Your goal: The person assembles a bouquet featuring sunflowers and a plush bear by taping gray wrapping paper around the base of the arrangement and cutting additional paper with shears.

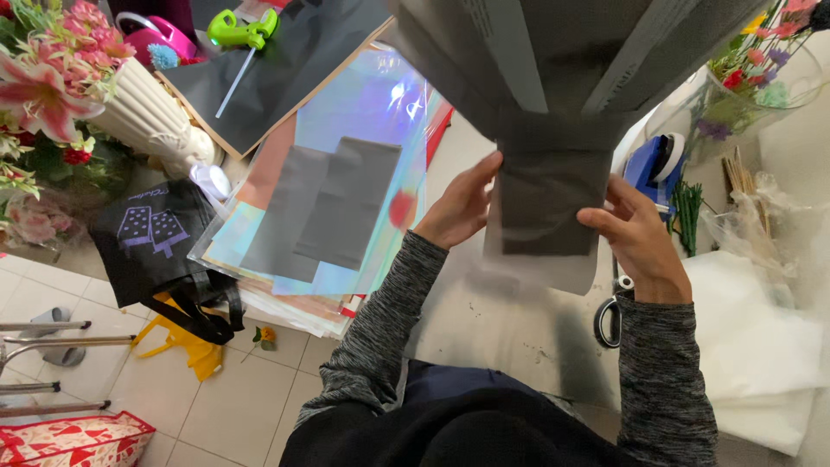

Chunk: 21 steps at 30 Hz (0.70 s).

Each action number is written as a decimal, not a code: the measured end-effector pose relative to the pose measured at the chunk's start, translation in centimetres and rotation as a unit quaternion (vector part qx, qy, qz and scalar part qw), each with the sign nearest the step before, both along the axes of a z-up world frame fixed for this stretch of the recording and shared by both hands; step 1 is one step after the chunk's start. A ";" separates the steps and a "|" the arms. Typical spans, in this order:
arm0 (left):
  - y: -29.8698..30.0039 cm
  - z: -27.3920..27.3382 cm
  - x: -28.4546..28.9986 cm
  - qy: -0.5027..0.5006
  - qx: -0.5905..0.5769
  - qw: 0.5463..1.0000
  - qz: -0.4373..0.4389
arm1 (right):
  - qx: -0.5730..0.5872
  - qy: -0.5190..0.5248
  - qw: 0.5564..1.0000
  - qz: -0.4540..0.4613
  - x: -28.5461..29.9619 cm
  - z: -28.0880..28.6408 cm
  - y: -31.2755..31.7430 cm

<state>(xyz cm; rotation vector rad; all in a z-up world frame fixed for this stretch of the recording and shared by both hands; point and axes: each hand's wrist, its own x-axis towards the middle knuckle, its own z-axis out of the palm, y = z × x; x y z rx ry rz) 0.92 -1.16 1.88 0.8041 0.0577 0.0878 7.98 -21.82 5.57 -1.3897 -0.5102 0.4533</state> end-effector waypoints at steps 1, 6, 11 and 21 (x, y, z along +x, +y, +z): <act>0.0 -0.7 0.4 -0.021 -0.033 0.997 -0.062 | 0.019 0.008 1.000 0.020 -0.1 0.0 0.0; 1.1 -5.5 2.4 -0.067 -0.077 0.980 -0.171 | 0.038 0.031 0.996 0.079 0.9 -2.8 -0.6; 1.4 -11.4 2.4 -0.157 -0.063 0.961 -0.220 | 0.086 0.066 0.986 0.128 -0.1 -3.4 -0.1; 6.0 -10.7 3.1 -0.141 0.050 0.986 -0.079 | 0.089 0.150 0.971 0.163 -1.2 -6.4 1.1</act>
